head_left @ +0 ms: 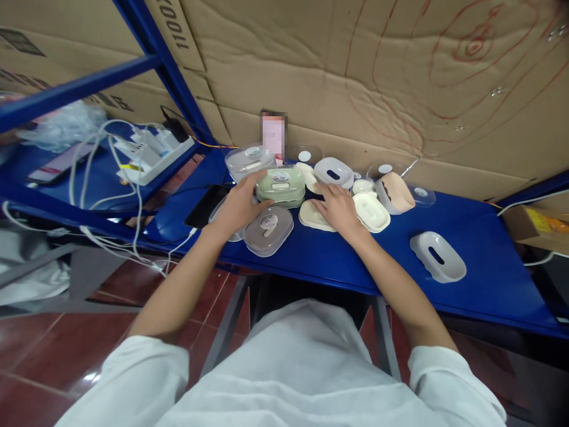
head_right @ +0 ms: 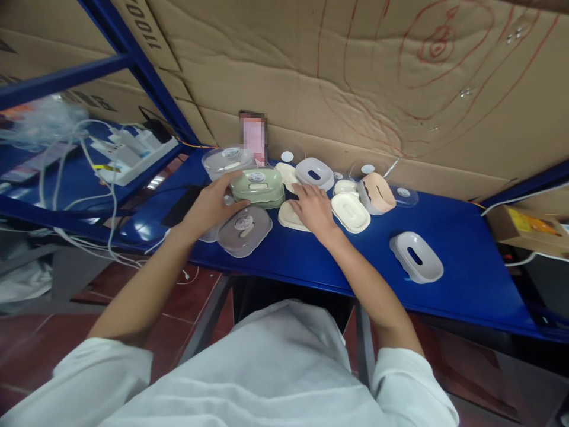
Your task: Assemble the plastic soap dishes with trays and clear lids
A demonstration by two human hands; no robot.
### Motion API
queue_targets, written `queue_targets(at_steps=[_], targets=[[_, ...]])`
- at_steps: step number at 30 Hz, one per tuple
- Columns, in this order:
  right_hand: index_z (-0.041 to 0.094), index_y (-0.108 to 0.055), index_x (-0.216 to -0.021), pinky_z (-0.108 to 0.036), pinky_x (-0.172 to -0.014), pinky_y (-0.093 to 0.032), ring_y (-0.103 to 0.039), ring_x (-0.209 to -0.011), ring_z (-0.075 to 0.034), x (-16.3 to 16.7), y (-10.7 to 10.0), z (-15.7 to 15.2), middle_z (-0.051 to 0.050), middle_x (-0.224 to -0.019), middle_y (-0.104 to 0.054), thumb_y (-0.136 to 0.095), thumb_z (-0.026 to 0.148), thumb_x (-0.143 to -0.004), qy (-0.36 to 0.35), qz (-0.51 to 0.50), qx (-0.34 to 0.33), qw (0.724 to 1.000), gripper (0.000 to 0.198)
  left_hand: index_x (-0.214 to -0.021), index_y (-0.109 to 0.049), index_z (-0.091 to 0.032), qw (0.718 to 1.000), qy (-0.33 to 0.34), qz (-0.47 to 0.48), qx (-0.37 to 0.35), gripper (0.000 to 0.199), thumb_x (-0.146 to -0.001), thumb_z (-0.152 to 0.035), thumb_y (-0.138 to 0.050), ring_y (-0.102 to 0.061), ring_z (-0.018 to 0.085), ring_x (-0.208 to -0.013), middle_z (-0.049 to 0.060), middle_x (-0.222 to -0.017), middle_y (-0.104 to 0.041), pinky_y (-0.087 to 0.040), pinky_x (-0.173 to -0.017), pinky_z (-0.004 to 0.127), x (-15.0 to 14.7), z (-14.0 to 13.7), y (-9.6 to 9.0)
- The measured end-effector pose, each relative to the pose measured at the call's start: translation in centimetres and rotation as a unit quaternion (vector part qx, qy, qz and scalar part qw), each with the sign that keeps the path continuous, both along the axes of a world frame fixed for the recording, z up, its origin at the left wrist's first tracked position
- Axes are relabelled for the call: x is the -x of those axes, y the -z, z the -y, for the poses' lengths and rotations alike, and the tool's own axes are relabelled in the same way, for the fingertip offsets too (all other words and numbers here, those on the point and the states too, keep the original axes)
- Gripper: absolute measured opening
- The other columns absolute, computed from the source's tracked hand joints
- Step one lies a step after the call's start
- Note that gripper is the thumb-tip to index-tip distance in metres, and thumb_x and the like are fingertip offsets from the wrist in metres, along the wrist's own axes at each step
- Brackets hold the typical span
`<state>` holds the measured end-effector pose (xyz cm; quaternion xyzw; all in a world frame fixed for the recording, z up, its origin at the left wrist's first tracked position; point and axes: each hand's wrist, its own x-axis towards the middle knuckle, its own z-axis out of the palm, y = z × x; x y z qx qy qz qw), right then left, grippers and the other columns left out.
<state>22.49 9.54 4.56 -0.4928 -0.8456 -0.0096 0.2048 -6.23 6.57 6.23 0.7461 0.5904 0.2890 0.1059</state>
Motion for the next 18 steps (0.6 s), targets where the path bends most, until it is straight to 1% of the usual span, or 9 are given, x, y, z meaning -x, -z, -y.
queue_targets(at_steps=[3,5,6,8,11,12,14,16,18], targets=[[0.019,-0.075,-0.127,-0.050,-0.102,-0.050,-0.063,-0.121,-0.037,1.6,0.6,-2.6,-0.017,-0.125,-0.075,-0.052,0.032,-0.107,0.028,0.001,0.018,0.999,0.033,-0.158,-0.047,-0.020,1.000,-0.012,-0.012,-0.004,0.075,-0.090,-0.027,-0.079,-0.065,0.033,-0.137,0.015,-0.153,-0.063,-0.050,-0.119,0.051,-0.2,-0.1,0.0],[0.021,-0.079,-0.114,-0.045,-0.096,-0.052,-0.066,-0.113,-0.033,1.5,0.8,-3.2,-0.014,-0.117,-0.076,-0.049,0.030,-0.108,0.040,-0.009,0.032,0.999,0.031,-0.159,-0.046,-0.020,0.999,-0.030,-0.017,-0.009,0.077,-0.089,-0.026,-0.079,-0.064,0.034,-0.138,0.015,-0.153,-0.062,-0.050,-0.119,0.052,-0.1,0.3,-0.2],[0.021,-0.079,-0.111,-0.043,-0.094,-0.052,-0.067,-0.111,-0.031,1.2,0.8,-3.2,-0.013,-0.116,-0.075,-0.047,0.029,-0.109,0.041,-0.018,0.036,0.998,0.033,-0.159,-0.046,-0.020,0.999,-0.037,-0.018,-0.017,0.077,-0.090,-0.025,-0.078,-0.063,0.034,-0.140,0.016,-0.152,-0.062,-0.050,-0.120,0.051,-0.2,0.6,-0.3],[0.021,-0.078,-0.113,-0.042,-0.095,-0.052,-0.067,-0.111,-0.030,0.3,0.7,-3.0,-0.012,-0.119,-0.075,-0.046,0.029,-0.109,0.030,-0.029,0.033,0.999,0.034,-0.159,-0.047,-0.019,0.998,-0.044,-0.019,-0.050,0.074,-0.092,-0.025,-0.076,-0.059,0.035,-0.144,0.016,-0.153,-0.060,-0.049,-0.121,0.051,-0.5,1.9,-0.8],[0.018,-0.079,-0.120,-0.048,-0.103,-0.047,-0.063,-0.119,-0.033,-0.3,0.5,-2.6,-0.014,-0.127,-0.074,-0.047,0.027,-0.109,0.011,0.001,0.005,1.000,0.035,-0.155,-0.051,-0.021,0.993,-0.021,-0.005,-0.119,0.056,-0.101,-0.029,-0.066,-0.057,0.033,-0.145,0.015,-0.153,-0.059,-0.048,-0.123,0.051,-2.7,4.9,-1.0],[0.017,-0.079,-0.120,-0.051,-0.106,-0.045,-0.061,-0.122,-0.035,-0.2,0.5,-2.5,-0.016,-0.130,-0.073,-0.047,0.025,-0.109,0.012,0.026,-0.007,1.000,0.035,-0.152,-0.054,-0.022,0.991,-0.001,0.003,-0.136,0.050,-0.104,-0.031,-0.063,-0.059,0.031,-0.142,0.013,-0.150,-0.061,-0.049,-0.122,0.050,-3.8,6.1,-0.7],[0.015,-0.080,-0.121,-0.054,-0.111,-0.040,-0.055,-0.130,-0.037,0.2,0.8,-2.8,-0.019,-0.142,-0.068,-0.049,0.024,-0.108,0.021,0.076,-0.025,0.997,0.034,-0.143,-0.061,-0.023,0.984,0.072,0.014,-0.165,0.038,-0.107,-0.031,-0.061,-0.066,0.028,-0.131,0.012,-0.140,-0.068,-0.055,-0.115,0.047,-6.5,8.6,0.4],[0.013,-0.081,-0.120,-0.058,-0.116,-0.035,-0.048,-0.140,-0.040,0.7,1.1,-3.4,-0.020,-0.157,-0.058,-0.055,0.027,-0.107,0.033,0.112,-0.040,0.992,0.032,-0.139,-0.065,-0.022,0.981,0.127,-0.006,-0.146,0.033,-0.107,-0.029,-0.060,-0.069,0.028,-0.125,0.012,-0.138,-0.069,-0.058,-0.109,0.047,-9.1,10.6,2.1],[0.012,-0.081,-0.119,-0.060,-0.119,-0.031,-0.042,-0.146,-0.041,0.6,1.3,-4.4,-0.021,-0.161,-0.053,-0.059,0.032,-0.106,0.044,0.135,-0.050,0.989,0.033,-0.138,-0.066,-0.021,0.980,0.157,-0.019,-0.118,0.032,-0.107,-0.027,-0.060,-0.070,0.030,-0.125,0.014,-0.139,-0.070,-0.060,-0.106,0.048,-10.9,11.9,3.9]])
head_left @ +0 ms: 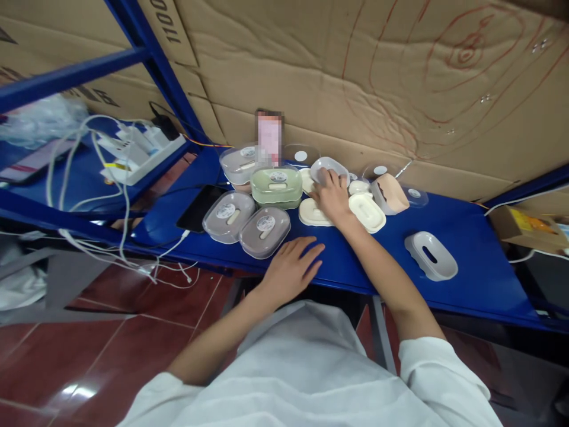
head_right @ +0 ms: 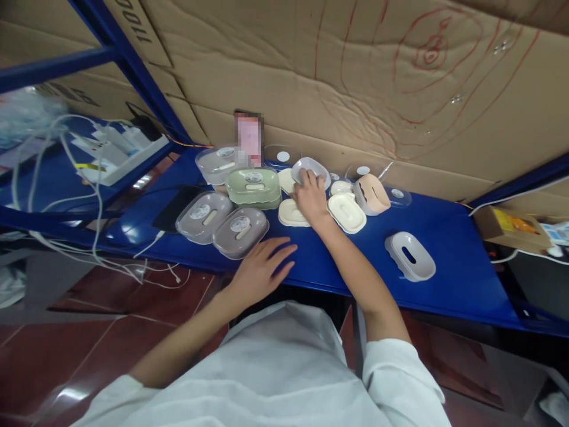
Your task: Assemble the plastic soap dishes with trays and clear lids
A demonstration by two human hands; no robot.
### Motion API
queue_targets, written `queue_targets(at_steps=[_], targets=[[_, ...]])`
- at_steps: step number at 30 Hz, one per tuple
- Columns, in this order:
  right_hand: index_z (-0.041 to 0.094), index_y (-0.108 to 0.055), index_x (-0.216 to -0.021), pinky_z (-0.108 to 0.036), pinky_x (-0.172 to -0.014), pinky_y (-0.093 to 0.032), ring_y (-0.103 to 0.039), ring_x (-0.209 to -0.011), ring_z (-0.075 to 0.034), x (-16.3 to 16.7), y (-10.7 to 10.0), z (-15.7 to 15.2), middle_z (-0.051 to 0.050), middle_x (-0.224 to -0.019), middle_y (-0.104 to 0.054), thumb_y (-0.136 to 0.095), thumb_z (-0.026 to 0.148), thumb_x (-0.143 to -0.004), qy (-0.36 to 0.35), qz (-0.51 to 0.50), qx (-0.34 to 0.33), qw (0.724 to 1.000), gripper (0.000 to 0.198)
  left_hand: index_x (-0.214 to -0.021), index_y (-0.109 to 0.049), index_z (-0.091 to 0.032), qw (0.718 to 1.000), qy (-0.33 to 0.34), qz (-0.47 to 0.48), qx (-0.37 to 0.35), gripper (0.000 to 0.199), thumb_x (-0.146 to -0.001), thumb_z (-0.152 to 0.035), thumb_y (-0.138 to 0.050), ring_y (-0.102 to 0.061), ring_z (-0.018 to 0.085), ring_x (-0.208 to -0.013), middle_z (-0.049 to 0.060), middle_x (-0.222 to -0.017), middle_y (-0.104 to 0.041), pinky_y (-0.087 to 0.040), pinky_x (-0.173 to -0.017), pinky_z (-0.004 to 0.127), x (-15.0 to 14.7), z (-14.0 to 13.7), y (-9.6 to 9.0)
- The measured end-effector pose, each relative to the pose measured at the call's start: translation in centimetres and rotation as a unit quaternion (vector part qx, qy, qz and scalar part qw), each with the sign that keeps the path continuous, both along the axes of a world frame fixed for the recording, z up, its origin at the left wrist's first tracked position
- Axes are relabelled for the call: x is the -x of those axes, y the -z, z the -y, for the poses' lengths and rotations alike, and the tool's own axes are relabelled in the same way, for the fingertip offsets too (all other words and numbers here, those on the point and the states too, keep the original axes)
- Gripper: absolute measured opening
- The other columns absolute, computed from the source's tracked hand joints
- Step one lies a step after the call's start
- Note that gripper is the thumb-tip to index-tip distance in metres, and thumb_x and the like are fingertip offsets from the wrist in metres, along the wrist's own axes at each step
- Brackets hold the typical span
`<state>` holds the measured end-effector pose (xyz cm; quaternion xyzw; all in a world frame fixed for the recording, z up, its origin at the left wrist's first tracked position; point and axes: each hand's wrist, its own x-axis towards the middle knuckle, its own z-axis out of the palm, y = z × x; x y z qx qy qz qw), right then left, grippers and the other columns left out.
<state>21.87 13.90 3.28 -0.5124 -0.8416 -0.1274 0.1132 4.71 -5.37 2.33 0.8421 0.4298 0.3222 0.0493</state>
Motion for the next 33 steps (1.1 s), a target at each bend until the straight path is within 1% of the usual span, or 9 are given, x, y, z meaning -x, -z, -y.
queue_targets(at_steps=[7,12,15,18,21,25,28,30,33], targets=[[0.018,-0.075,-0.135,-0.055,-0.112,-0.039,-0.063,-0.128,-0.036,-5.0,-1.5,-0.8,-0.018,-0.149,-0.067,-0.047,0.017,-0.107,0.001,0.012,0.025,1.000,0.039,-0.138,-0.065,-0.021,0.999,0.005,0.029,0.030,0.031,-0.108,-0.026,-0.059,-0.070,0.028,-0.125,0.013,-0.139,-0.069,-0.061,-0.107,0.047,-0.5,0.4,3.0],[0.027,-0.068,-0.145,-0.050,-0.113,-0.046,-0.064,-0.137,-0.030,-7.7,-2.2,7.7,-0.010,-0.149,-0.070,-0.047,0.024,-0.111,-0.105,-0.134,-0.016,0.985,0.040,-0.159,-0.047,-0.024,0.997,-0.018,0.080,-0.013,0.054,-0.106,-0.024,-0.062,-0.053,0.031,-0.150,0.018,-0.163,-0.051,-0.052,-0.121,0.051,0.1,0.7,2.7],[0.030,-0.062,-0.150,-0.047,-0.117,-0.048,-0.066,-0.137,-0.025,-7.9,-1.5,14.1,-0.007,-0.146,-0.072,-0.051,0.023,-0.111,-0.236,-0.158,0.073,0.956,0.042,-0.164,-0.041,-0.025,0.997,-0.029,0.058,-0.028,0.062,-0.106,-0.026,-0.064,-0.041,0.035,-0.161,0.018,-0.171,-0.042,-0.047,-0.125,0.055,0.3,0.9,2.7],[0.029,-0.058,-0.154,-0.046,-0.114,-0.053,-0.068,-0.133,-0.026,-8.0,-1.2,16.7,-0.009,-0.142,-0.074,-0.059,0.032,-0.110,-0.269,-0.175,0.142,0.937,0.044,-0.156,-0.052,-0.023,1.000,0.011,0.008,-0.012,0.049,-0.109,-0.027,-0.060,-0.049,0.033,-0.156,0.016,-0.162,-0.056,-0.049,-0.124,0.054,0.4,0.7,3.1],[0.027,-0.062,-0.149,-0.048,-0.113,-0.055,-0.069,-0.132,-0.027,-8.1,-1.7,13.5,-0.010,-0.140,-0.074,-0.059,0.038,-0.110,-0.252,-0.201,0.136,0.937,0.041,-0.140,-0.066,-0.020,0.999,0.047,-0.004,-0.006,0.032,-0.110,-0.022,-0.055,-0.058,0.029,-0.148,0.012,-0.147,-0.070,-0.054,-0.118,0.048,0.3,0.6,3.4],[0.020,-0.070,-0.139,-0.052,-0.118,-0.048,-0.066,-0.135,-0.031,-6.7,-3.0,3.6,-0.015,-0.140,-0.073,-0.048,0.038,-0.112,-0.152,-0.194,0.053,0.968,0.039,-0.133,-0.070,-0.019,0.999,0.042,0.006,-0.029,0.027,-0.110,-0.021,-0.056,-0.060,0.028,-0.145,0.010,-0.143,-0.072,-0.056,-0.115,0.045,0.2,0.6,3.9],[0.016,-0.077,-0.127,-0.051,-0.110,-0.050,-0.070,-0.126,-0.034,-4.4,-3.3,-1.8,-0.016,-0.132,-0.078,-0.049,0.036,-0.110,-0.120,-0.111,0.105,0.981,0.037,-0.133,-0.069,-0.019,0.998,0.041,0.010,-0.039,0.027,-0.109,-0.021,-0.057,-0.060,0.028,-0.145,0.009,-0.141,-0.073,-0.056,-0.115,0.046,0.2,0.7,4.2],[0.018,-0.080,-0.117,-0.048,-0.107,-0.051,-0.072,-0.121,-0.033,-3.4,-2.9,-2.5,-0.014,-0.127,-0.080,-0.055,0.037,-0.108,-0.137,-0.085,0.129,0.978,0.033,-0.132,-0.069,-0.019,0.998,0.049,0.018,-0.044,0.026,-0.109,-0.021,-0.058,-0.061,0.028,-0.144,0.009,-0.139,-0.074,-0.057,-0.115,0.046,0.5,0.8,4.3],[0.019,-0.079,-0.122,-0.050,-0.107,-0.050,-0.071,-0.123,-0.033,-4.1,-1.5,0.1,-0.015,-0.131,-0.079,-0.049,0.038,-0.111,-0.134,-0.089,0.122,0.979,0.038,-0.133,-0.069,-0.019,0.994,0.052,0.074,-0.063,0.026,-0.107,-0.019,-0.061,-0.064,0.027,-0.139,0.010,-0.134,-0.075,-0.058,-0.113,0.046,0.9,1.1,4.5]])
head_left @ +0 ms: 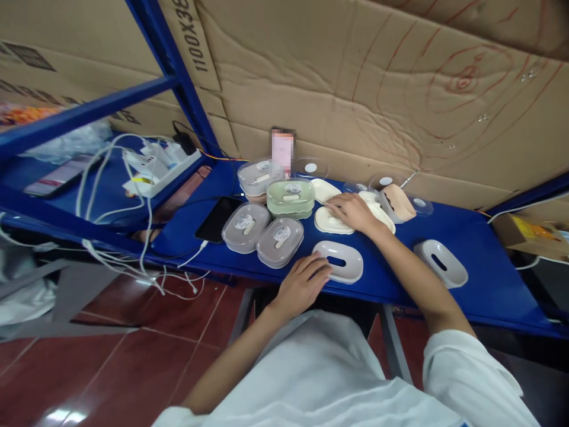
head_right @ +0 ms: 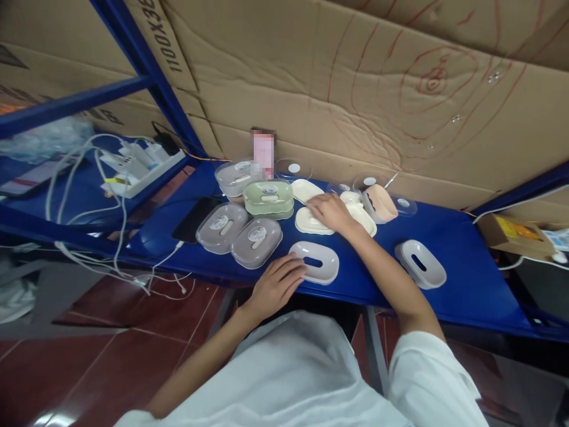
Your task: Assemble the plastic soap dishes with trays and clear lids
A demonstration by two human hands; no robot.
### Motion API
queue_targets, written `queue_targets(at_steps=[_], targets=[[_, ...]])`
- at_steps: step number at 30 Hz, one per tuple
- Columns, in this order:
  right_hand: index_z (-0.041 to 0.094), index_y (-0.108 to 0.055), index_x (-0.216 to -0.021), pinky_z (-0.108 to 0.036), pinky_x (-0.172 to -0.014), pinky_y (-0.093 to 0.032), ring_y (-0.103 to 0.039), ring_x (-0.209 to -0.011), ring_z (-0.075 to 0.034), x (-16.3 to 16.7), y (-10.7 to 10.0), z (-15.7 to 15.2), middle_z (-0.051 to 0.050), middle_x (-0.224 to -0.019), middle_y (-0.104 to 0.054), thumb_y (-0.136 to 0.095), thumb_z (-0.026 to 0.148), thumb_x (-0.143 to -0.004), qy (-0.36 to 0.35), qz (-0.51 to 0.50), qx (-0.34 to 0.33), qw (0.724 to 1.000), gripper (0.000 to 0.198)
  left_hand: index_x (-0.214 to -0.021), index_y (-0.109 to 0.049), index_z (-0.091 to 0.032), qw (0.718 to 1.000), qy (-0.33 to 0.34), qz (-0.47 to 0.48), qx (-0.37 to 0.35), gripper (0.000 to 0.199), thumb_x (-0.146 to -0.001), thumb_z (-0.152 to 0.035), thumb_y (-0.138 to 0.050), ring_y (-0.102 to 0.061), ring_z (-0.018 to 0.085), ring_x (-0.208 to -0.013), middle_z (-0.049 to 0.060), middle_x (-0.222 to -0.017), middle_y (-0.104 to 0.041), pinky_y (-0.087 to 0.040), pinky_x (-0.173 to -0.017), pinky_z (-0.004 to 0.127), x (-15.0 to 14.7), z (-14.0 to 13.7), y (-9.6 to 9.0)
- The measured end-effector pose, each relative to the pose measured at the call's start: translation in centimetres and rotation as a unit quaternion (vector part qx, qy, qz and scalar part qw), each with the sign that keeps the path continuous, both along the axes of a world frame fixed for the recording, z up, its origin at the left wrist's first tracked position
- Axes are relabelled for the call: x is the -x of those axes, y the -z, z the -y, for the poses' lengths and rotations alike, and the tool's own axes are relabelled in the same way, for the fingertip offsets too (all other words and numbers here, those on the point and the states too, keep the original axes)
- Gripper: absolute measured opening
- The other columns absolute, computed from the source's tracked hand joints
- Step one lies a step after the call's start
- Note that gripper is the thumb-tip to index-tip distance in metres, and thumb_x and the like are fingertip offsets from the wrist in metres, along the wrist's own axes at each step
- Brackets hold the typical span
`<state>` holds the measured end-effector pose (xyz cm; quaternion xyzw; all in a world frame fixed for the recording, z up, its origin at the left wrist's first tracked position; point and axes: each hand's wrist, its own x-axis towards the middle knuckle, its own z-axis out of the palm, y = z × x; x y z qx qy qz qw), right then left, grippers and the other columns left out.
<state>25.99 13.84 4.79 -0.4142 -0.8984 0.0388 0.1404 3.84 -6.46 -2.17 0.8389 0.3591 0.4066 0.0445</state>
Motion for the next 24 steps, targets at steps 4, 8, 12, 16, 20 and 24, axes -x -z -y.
queue_targets(at_steps=[4,8,12,16,20,24], targets=[[0.023,-0.071,-0.141,-0.056,-0.109,-0.053,-0.070,-0.128,-0.034,-3.7,2.2,6.1,-0.015,-0.138,-0.075,-0.048,0.038,-0.111,-0.026,-0.079,0.040,0.996,0.041,-0.135,-0.067,-0.021,0.996,-0.026,0.088,-0.006,0.031,-0.105,-0.014,-0.065,-0.064,0.025,-0.136,0.009,-0.132,-0.075,-0.057,-0.115,0.047,0.1,-0.1,-0.3],[0.030,-0.048,-0.162,-0.056,-0.118,-0.052,-0.063,-0.141,-0.030,-6.4,2.9,10.8,-0.013,-0.155,-0.063,-0.045,0.035,-0.111,-0.014,-0.195,0.081,0.977,0.051,-0.133,-0.068,-0.022,0.997,-0.056,0.059,0.001,0.028,-0.106,-0.017,-0.063,-0.064,0.027,-0.135,0.009,-0.132,-0.074,-0.055,-0.115,0.048,-0.8,-1.4,-1.3],[0.035,-0.046,-0.163,-0.054,-0.126,-0.047,-0.053,-0.152,-0.027,-7.8,2.5,13.4,-0.010,-0.165,-0.054,-0.041,0.033,-0.114,0.054,-0.238,0.048,0.969,0.050,-0.130,-0.069,-0.022,0.998,-0.059,-0.012,0.019,0.023,-0.109,-0.022,-0.059,-0.068,0.027,-0.124,0.009,-0.127,-0.076,-0.056,-0.104,0.044,-2.3,-2.2,-2.6],[0.035,-0.052,-0.161,-0.058,-0.128,-0.043,-0.044,-0.159,-0.032,-8.7,2.2,14.1,-0.010,-0.173,-0.044,-0.052,0.040,-0.111,-0.006,-0.149,0.034,0.988,0.050,-0.129,-0.069,-0.023,0.995,-0.052,-0.087,0.027,0.022,-0.110,-0.024,-0.056,-0.069,0.027,-0.119,0.009,-0.122,-0.076,-0.052,-0.097,0.044,-3.5,-1.6,-3.0],[0.032,-0.052,-0.161,-0.061,-0.127,-0.043,-0.041,-0.161,-0.035,-8.8,2.6,13.6,-0.013,-0.175,-0.040,-0.069,0.046,-0.103,-0.063,-0.069,0.024,0.995,0.062,-0.134,-0.066,-0.021,0.990,-0.046,-0.131,0.034,0.031,-0.109,-0.038,-0.061,-0.068,0.028,-0.113,0.011,-0.122,-0.075,-0.049,-0.092,0.044,-4.0,-0.9,-2.7],[0.030,-0.052,-0.162,-0.058,-0.127,-0.045,-0.043,-0.160,-0.033,-8.5,3.2,13.4,-0.015,-0.173,-0.043,-0.066,0.041,-0.106,-0.082,-0.052,0.012,0.995,0.058,-0.136,-0.065,-0.021,0.985,-0.053,-0.157,0.038,0.028,-0.109,-0.025,-0.057,-0.068,0.028,-0.115,0.011,-0.125,-0.074,-0.048,-0.092,0.044,-4.0,-0.5,-2.2]])
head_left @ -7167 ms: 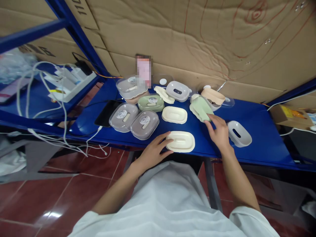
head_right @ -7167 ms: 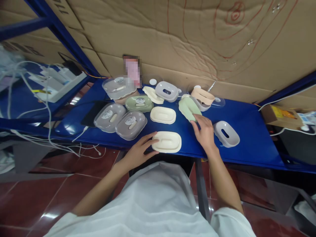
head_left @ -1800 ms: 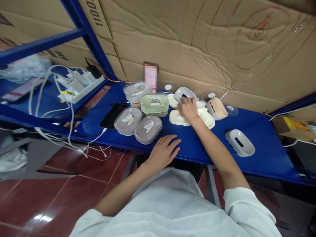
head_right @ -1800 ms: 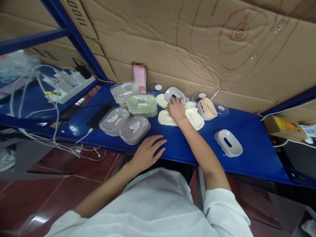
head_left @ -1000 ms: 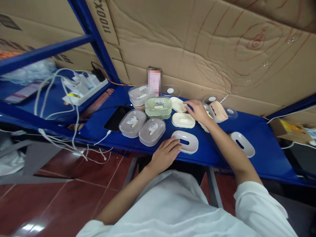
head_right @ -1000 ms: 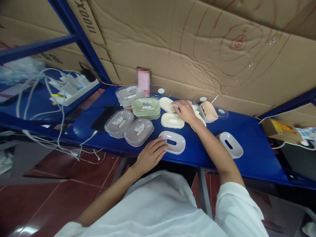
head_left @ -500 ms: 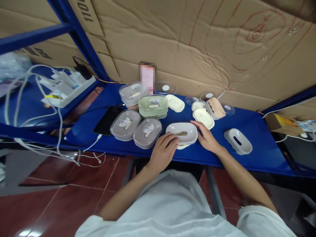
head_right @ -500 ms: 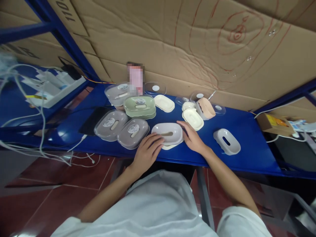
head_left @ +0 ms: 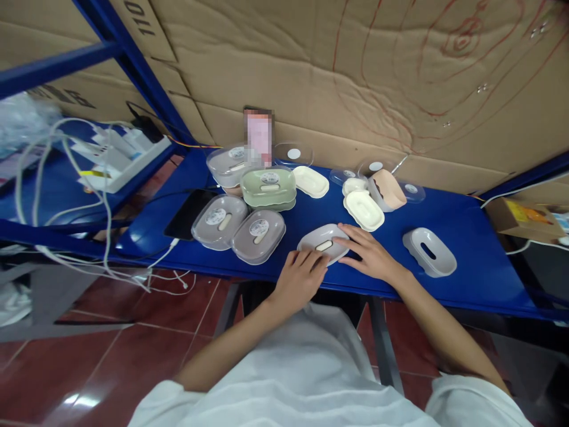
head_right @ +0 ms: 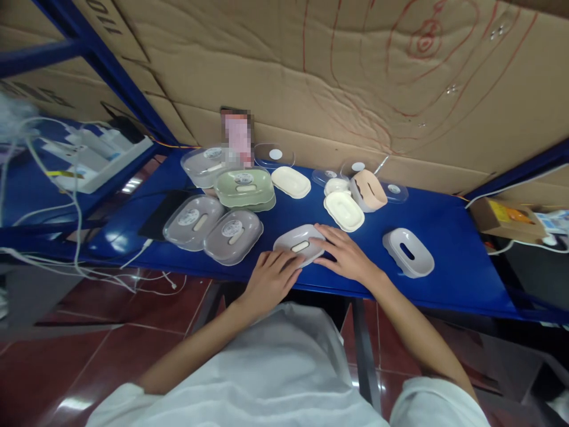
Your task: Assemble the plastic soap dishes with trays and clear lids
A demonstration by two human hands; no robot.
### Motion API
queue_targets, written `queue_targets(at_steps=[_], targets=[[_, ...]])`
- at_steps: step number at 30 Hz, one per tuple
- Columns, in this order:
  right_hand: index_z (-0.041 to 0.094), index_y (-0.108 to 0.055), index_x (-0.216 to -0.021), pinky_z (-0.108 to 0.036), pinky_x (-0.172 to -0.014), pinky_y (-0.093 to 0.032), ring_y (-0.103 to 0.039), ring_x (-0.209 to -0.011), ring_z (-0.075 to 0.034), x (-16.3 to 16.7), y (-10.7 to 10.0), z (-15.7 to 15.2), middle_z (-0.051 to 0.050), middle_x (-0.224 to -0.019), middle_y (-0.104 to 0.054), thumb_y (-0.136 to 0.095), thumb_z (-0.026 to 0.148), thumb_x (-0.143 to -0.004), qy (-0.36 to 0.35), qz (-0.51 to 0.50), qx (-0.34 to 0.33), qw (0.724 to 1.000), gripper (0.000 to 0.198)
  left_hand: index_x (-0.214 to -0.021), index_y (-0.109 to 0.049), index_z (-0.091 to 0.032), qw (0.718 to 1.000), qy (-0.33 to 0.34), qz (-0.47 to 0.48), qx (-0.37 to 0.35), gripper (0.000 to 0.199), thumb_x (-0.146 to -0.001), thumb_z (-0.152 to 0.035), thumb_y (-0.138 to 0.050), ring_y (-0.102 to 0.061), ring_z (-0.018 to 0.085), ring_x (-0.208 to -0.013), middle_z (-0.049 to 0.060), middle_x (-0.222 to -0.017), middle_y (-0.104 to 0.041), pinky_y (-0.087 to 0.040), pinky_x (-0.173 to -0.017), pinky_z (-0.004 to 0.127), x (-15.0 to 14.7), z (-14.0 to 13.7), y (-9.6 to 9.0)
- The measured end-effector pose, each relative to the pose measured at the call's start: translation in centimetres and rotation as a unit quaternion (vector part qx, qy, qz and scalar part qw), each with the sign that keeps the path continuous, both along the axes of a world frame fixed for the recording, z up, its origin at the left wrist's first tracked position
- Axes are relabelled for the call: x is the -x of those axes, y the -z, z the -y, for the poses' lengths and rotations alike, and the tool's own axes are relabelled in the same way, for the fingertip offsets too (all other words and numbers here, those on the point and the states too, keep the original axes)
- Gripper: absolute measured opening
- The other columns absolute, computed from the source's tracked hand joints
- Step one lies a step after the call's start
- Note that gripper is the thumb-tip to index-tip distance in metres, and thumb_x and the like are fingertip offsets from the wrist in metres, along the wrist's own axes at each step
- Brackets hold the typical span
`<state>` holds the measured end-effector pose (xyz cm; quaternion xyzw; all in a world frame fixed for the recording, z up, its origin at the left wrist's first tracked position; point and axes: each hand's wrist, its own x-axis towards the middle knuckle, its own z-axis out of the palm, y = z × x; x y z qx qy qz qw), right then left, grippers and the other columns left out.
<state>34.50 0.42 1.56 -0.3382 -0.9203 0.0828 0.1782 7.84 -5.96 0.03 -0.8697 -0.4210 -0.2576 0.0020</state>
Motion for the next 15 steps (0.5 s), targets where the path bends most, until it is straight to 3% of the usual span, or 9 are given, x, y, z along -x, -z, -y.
queue_targets(at_steps=[5,8,12,15], targets=[[0.027,-0.054,-0.160,-0.056,-0.123,-0.049,-0.049,-0.156,-0.032,-0.3,-0.2,0.4,-0.015,-0.170,-0.047,-0.058,0.038,-0.110,0.001,0.005,-0.011,1.000,0.051,-0.134,-0.067,-0.021,1.000,-0.008,0.025,0.000,0.029,-0.107,-0.020,-0.058,-0.067,0.030,-0.120,0.014,-0.131,-0.071,-0.052,-0.096,0.046,0.7,0.0,0.5],[0.028,-0.055,-0.158,-0.057,-0.122,-0.050,-0.055,-0.151,-0.030,-0.4,-1.3,-1.5,-0.013,-0.164,-0.056,-0.051,0.036,-0.112,0.045,-0.017,-0.025,0.999,0.047,-0.130,-0.071,-0.024,0.997,-0.026,0.075,0.014,0.028,-0.104,-0.018,-0.062,-0.059,0.035,-0.137,0.017,-0.147,-0.059,-0.054,-0.107,0.053,1.5,-0.3,0.8],[0.024,-0.061,-0.151,-0.056,-0.123,-0.047,-0.060,-0.145,-0.029,1.4,-3.3,-8.0,-0.013,-0.154,-0.066,-0.043,0.032,-0.113,0.104,-0.081,-0.071,0.989,0.043,-0.125,-0.072,-0.022,0.988,-0.008,0.151,0.044,0.027,-0.100,-0.014,-0.065,-0.045,0.037,-0.156,0.017,-0.162,-0.044,-0.049,-0.121,0.059,2.2,-0.6,1.1],[0.018,-0.057,-0.153,-0.055,-0.125,-0.043,-0.054,-0.149,-0.029,4.8,-4.4,-14.1,-0.014,-0.158,-0.061,-0.042,0.028,-0.111,0.136,-0.072,-0.086,0.984,0.046,-0.120,-0.073,-0.022,0.980,0.001,0.188,0.067,0.024,-0.098,-0.014,-0.069,-0.038,0.037,-0.162,0.016,-0.167,-0.040,-0.047,-0.125,0.061,2.5,-0.7,1.2]])
